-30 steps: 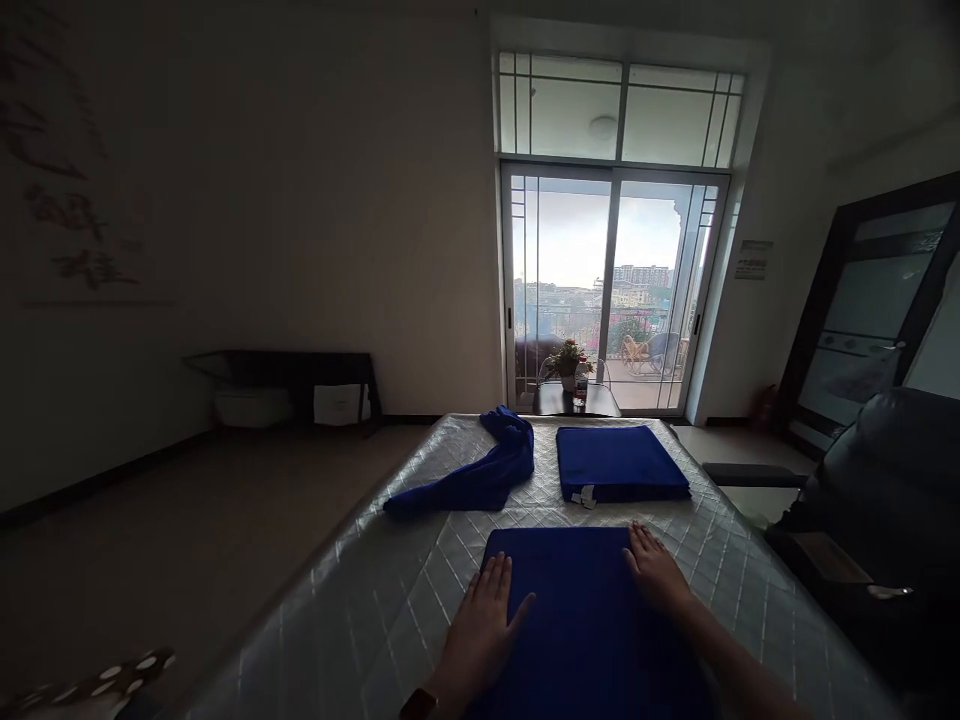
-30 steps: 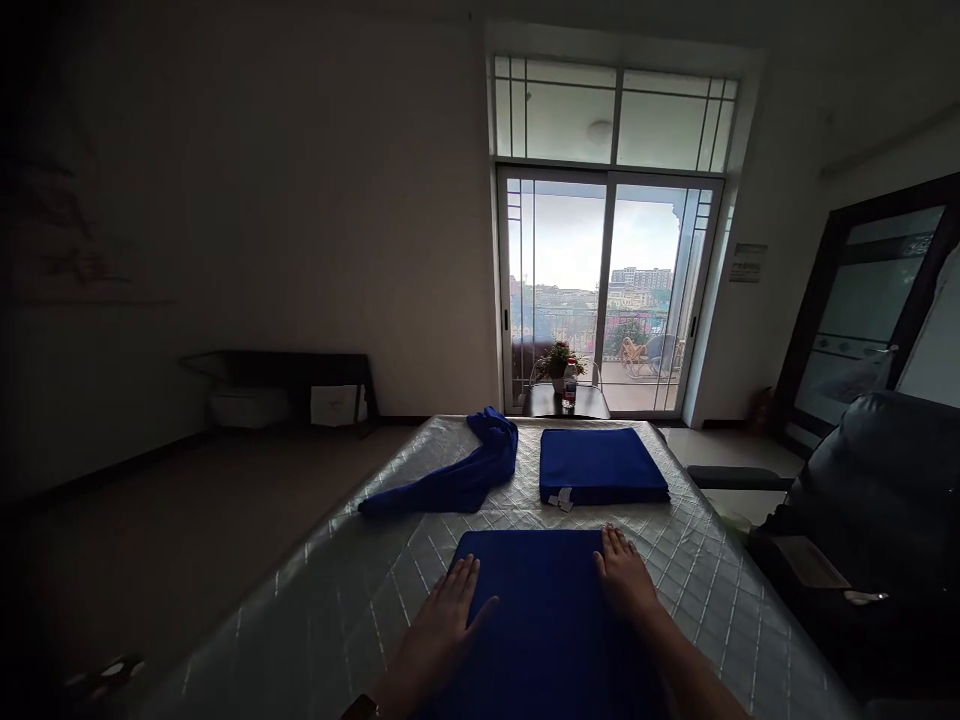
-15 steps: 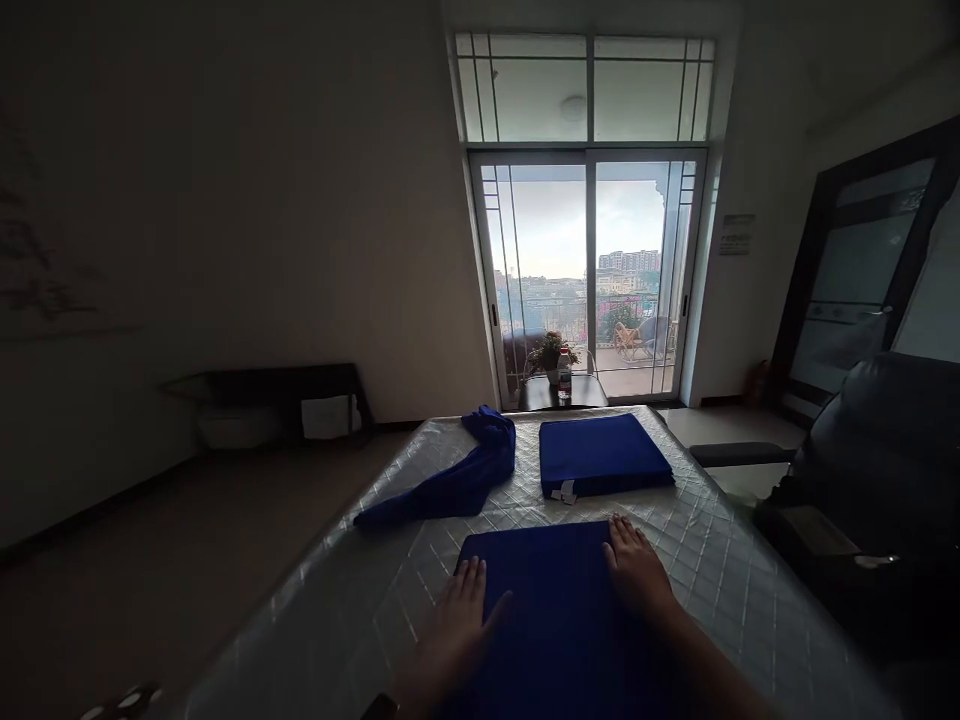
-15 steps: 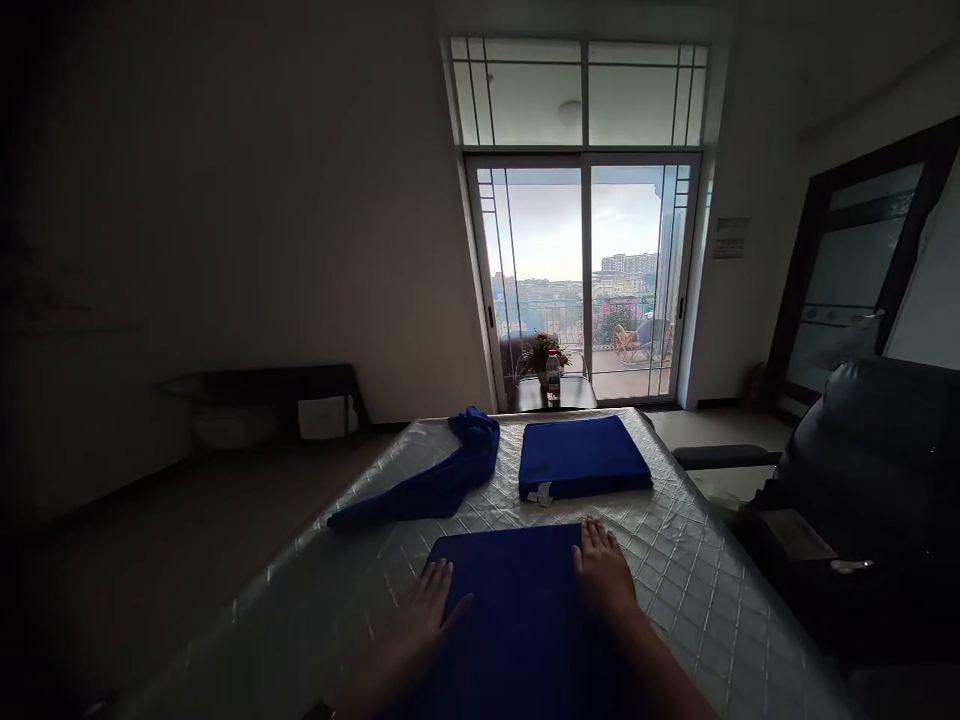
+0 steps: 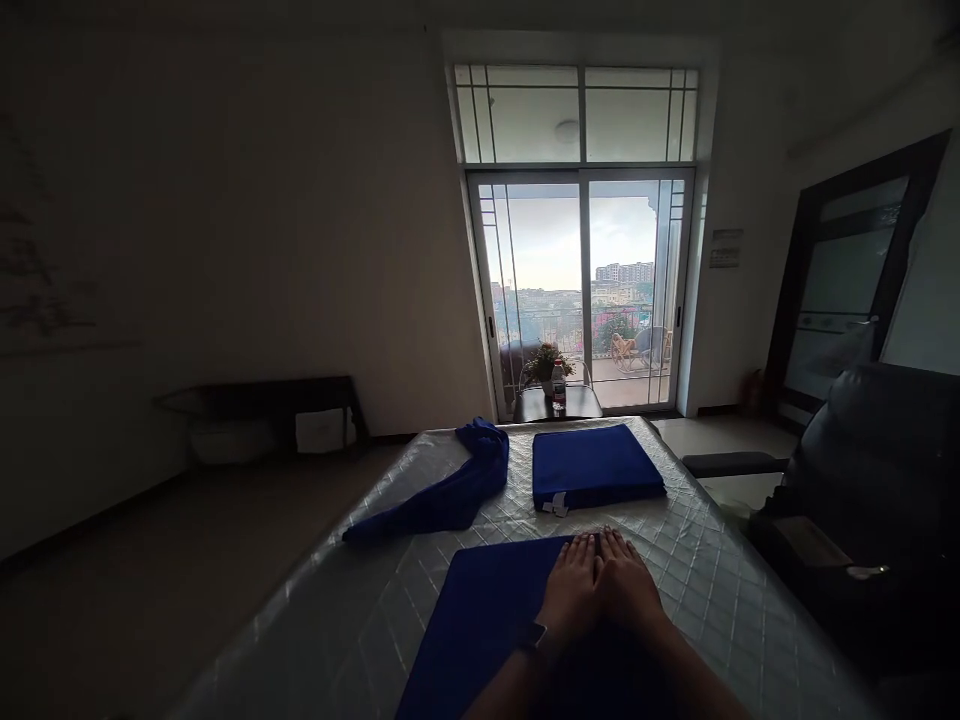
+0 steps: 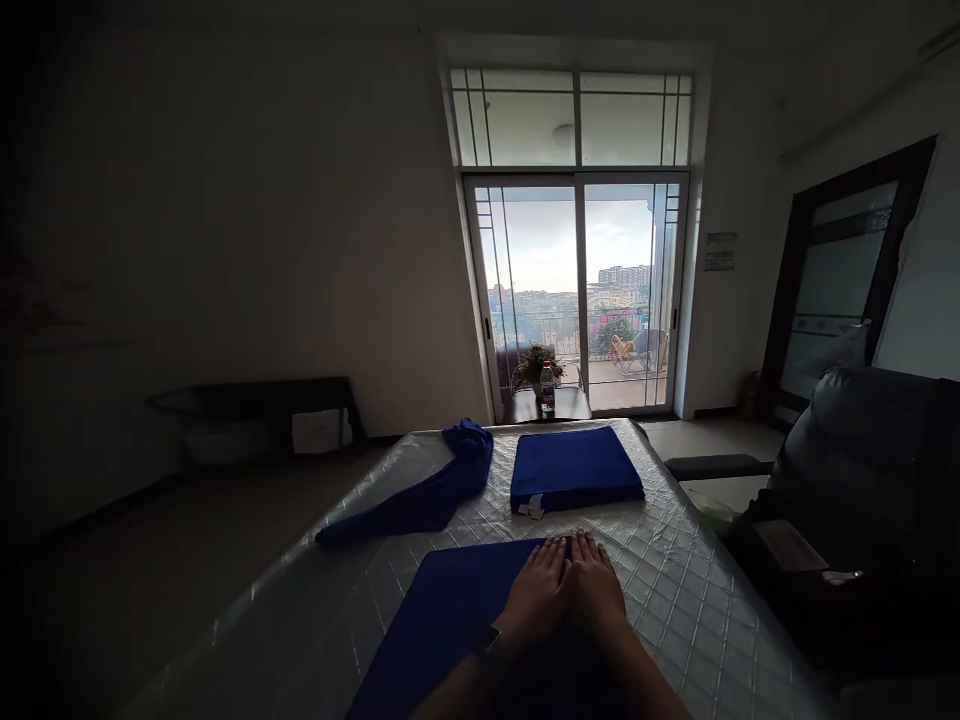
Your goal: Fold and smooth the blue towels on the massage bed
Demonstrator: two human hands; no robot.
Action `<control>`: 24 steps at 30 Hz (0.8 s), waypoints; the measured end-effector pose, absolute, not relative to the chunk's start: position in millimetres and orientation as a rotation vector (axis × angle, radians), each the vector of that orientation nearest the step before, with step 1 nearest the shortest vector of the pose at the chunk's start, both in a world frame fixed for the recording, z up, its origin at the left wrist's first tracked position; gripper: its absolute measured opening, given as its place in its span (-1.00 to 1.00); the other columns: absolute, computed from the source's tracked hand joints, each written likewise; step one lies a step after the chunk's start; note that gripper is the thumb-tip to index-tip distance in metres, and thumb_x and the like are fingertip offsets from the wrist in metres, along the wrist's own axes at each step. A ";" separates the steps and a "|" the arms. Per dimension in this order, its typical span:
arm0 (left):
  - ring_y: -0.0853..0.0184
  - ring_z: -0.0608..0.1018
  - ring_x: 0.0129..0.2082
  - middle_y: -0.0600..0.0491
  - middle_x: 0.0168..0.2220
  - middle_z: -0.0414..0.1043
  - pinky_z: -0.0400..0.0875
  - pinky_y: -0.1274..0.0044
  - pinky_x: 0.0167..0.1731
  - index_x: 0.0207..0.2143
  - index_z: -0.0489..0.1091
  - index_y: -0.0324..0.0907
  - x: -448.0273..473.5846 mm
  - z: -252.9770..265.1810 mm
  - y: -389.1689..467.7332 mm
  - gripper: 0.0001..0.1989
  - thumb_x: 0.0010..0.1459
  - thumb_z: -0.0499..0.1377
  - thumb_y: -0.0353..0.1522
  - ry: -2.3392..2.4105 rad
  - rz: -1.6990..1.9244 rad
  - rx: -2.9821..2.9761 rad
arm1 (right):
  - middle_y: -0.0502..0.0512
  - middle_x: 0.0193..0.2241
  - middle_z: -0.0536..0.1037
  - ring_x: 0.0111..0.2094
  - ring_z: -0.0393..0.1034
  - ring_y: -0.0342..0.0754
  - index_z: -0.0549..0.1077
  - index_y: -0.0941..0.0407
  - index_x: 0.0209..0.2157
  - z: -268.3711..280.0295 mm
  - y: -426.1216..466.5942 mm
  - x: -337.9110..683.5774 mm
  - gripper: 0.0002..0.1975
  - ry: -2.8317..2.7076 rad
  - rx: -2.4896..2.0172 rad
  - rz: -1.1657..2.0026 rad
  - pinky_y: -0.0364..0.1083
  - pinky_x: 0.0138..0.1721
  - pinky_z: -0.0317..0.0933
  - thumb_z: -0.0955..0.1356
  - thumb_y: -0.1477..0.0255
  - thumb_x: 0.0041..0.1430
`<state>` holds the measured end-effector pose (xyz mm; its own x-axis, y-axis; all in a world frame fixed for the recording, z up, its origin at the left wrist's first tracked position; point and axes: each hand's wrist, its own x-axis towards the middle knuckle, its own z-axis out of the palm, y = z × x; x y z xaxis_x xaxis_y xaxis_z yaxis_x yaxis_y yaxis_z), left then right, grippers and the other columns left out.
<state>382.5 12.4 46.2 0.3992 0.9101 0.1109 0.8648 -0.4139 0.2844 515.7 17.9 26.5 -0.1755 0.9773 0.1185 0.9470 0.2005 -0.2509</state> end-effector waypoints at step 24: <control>0.05 0.05 0.50 -0.20 0.51 -0.07 -0.03 0.20 0.46 0.46 0.03 -0.43 198.9 31.0 13.9 -0.08 0.42 -0.41 0.10 2.107 0.297 2.269 | 0.20 0.48 0.03 0.51 -0.21 0.01 0.07 0.32 0.45 24.5 21.9 513.7 -0.33 -2.168 -1.842 0.194 0.07 0.48 -0.22 0.00 0.27 0.45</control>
